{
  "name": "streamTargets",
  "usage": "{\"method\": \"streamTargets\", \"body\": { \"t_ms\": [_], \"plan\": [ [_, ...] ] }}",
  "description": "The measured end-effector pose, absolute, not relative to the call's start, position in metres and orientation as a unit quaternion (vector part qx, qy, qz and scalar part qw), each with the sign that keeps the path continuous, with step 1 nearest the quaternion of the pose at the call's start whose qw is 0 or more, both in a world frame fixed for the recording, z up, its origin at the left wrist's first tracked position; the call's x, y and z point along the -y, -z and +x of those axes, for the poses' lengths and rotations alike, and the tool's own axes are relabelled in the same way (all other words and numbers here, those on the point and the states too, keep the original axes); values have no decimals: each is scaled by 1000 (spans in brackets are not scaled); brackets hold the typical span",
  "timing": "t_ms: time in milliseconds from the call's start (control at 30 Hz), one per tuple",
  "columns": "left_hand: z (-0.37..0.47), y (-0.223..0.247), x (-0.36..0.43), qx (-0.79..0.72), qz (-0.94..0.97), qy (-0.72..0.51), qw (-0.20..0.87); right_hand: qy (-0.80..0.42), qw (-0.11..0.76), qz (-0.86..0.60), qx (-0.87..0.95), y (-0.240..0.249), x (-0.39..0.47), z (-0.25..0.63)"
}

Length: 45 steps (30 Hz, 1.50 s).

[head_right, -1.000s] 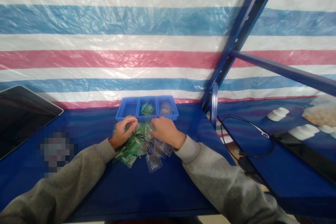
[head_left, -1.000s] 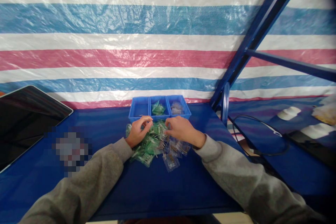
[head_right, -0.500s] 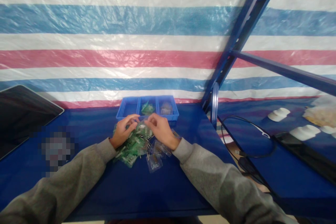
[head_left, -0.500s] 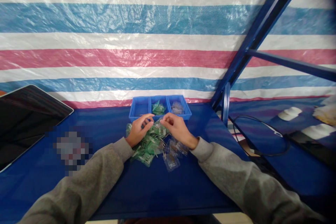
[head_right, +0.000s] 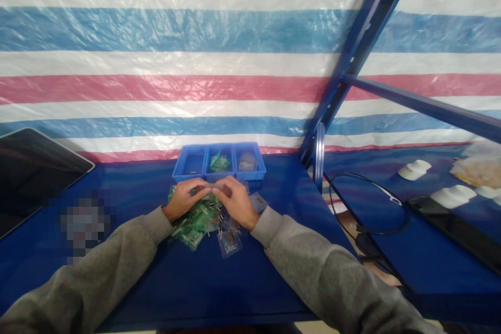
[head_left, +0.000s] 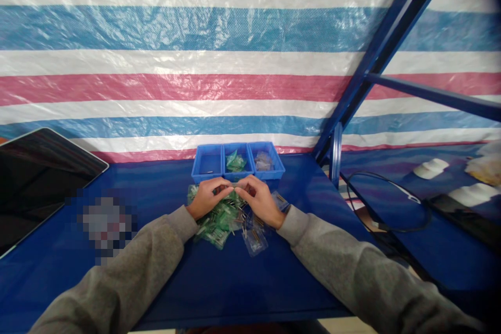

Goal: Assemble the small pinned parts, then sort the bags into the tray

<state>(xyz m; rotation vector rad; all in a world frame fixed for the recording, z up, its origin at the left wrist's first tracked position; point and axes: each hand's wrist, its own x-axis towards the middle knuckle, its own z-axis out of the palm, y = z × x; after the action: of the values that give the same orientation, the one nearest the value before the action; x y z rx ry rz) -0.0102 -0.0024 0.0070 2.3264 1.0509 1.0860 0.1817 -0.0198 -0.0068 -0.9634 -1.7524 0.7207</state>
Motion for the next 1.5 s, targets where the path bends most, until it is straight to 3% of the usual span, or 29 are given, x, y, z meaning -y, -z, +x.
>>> {"method": "streamTargets", "body": {
  "t_ms": [1500],
  "plan": [
    [-11,-8,2,-340,830,-380,224,-379,502,-366,686,16,16,179]
  ]
}}
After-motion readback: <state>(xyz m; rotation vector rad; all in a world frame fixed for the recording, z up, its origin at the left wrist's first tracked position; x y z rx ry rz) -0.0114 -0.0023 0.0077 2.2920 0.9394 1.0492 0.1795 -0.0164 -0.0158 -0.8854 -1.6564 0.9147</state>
